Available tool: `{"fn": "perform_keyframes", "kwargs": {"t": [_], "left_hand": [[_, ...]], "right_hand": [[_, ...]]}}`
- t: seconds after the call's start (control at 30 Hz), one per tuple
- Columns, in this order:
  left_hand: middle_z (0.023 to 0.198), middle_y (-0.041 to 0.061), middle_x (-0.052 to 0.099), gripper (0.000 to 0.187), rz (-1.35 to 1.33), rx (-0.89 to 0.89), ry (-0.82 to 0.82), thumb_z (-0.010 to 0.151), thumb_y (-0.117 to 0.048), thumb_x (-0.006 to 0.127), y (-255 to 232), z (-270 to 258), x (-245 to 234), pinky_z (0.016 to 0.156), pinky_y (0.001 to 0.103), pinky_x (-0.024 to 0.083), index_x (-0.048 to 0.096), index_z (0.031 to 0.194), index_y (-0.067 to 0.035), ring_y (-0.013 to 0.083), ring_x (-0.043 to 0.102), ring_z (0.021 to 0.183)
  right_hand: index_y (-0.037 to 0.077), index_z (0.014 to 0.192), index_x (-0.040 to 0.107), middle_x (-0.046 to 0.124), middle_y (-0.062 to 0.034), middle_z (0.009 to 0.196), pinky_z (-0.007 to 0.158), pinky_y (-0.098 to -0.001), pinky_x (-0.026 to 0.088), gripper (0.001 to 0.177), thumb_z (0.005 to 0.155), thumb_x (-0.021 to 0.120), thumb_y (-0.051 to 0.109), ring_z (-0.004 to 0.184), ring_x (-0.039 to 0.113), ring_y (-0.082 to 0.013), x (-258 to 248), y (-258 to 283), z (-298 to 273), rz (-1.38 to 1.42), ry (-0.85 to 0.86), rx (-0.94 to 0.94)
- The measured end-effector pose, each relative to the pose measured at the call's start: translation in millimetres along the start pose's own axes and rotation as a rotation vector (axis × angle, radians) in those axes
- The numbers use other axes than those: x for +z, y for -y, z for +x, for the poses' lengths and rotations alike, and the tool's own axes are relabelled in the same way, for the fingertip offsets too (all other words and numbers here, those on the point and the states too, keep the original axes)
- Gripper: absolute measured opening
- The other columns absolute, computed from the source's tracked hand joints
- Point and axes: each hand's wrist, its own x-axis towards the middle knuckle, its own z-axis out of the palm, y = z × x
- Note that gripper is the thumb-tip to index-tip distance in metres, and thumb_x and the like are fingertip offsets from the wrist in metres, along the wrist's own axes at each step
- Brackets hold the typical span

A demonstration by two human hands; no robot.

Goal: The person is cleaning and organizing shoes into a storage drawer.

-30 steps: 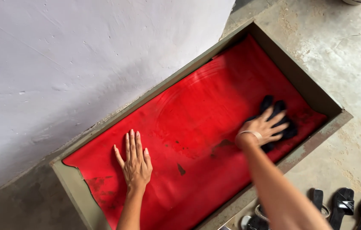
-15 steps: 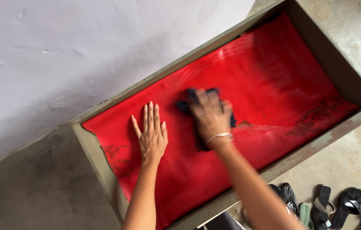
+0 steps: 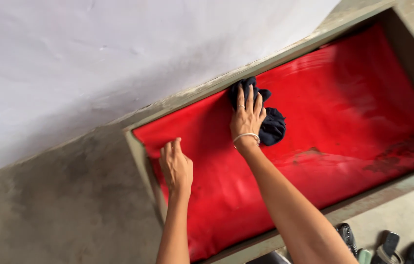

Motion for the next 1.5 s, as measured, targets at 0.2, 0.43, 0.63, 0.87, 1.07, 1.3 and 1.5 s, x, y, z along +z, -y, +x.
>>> {"fn": "perform_keyframes", "kwargs": {"t": [0.2,0.43,0.63,0.87,1.07,1.3,1.5], "left_hand": [[0.119,0.015,0.068,0.064,-0.599,-0.122,-0.018,0.073,0.020,0.040,55,11,18,0.101,0.041,0.052,0.063,0.128,-0.005,0.0324,0.065,0.115],[0.136,0.024,0.058,0.067,-0.487,-0.071,-0.239,0.073,0.022,0.048,50,-41,20,0.109,0.047,0.041,0.054,0.137,0.001,0.0413,0.053,0.130],[0.148,0.021,0.047,0.051,-0.516,-0.060,-0.169,0.084,0.015,0.049,48,-65,11,0.103,0.041,0.051,0.051,0.132,-0.001,0.0372,0.048,0.137],[0.112,0.006,0.055,0.047,0.118,0.002,0.368,0.078,-0.032,0.087,-3,-100,-29,0.091,0.051,0.048,0.056,0.107,-0.013,0.0279,0.054,0.114],[0.113,0.004,0.056,0.054,0.174,0.025,0.416,0.072,-0.035,0.088,7,-120,-16,0.089,0.054,0.048,0.055,0.110,-0.016,0.0253,0.054,0.114],[0.115,0.010,0.057,0.047,0.226,0.064,0.420,0.079,-0.038,0.081,28,-126,-11,0.091,0.052,0.050,0.056,0.108,-0.011,0.0305,0.056,0.111],[0.113,0.010,0.060,0.005,0.039,0.026,0.438,0.096,-0.010,0.059,50,-119,4,0.094,0.055,0.049,0.060,0.100,-0.011,0.0346,0.057,0.108]], "right_hand": [[0.022,0.148,0.057,0.048,-0.0064,0.160,0.102,-0.0503,0.040,0.073,0.080,0.063,-0.004,0.146,0.040,-0.0293,4,36,-31,0.220,0.239,-0.141],[0.026,0.121,0.074,0.060,0.0025,0.143,0.108,-0.0559,0.032,0.056,0.073,0.066,-0.001,0.141,0.043,-0.0293,-37,83,-97,0.462,0.437,-0.569],[0.024,0.091,0.083,0.073,0.0122,0.122,0.114,-0.0484,0.032,0.038,0.065,0.067,0.001,0.136,0.047,-0.0214,-81,38,-130,0.613,0.870,-0.659],[0.029,0.075,0.083,0.077,0.0204,0.100,0.109,-0.0391,0.035,0.024,0.068,0.071,0.010,0.126,0.053,-0.0135,-138,-16,-122,0.429,1.166,-0.718],[0.033,0.076,0.083,0.077,0.0211,0.102,0.103,-0.0309,0.048,0.020,0.070,0.072,0.018,0.121,0.057,-0.0120,-141,-116,-89,0.257,1.114,-0.670],[0.042,0.101,0.083,0.078,0.0008,0.112,0.105,-0.0332,0.054,0.028,0.080,0.075,0.024,0.106,0.071,-0.0250,-169,-236,-43,-0.138,0.850,0.107],[0.029,0.115,0.077,0.072,-0.0109,0.119,0.101,-0.0440,0.045,0.046,0.070,0.082,0.022,0.109,0.066,-0.0303,-122,-180,-81,0.121,0.482,0.407]]}}
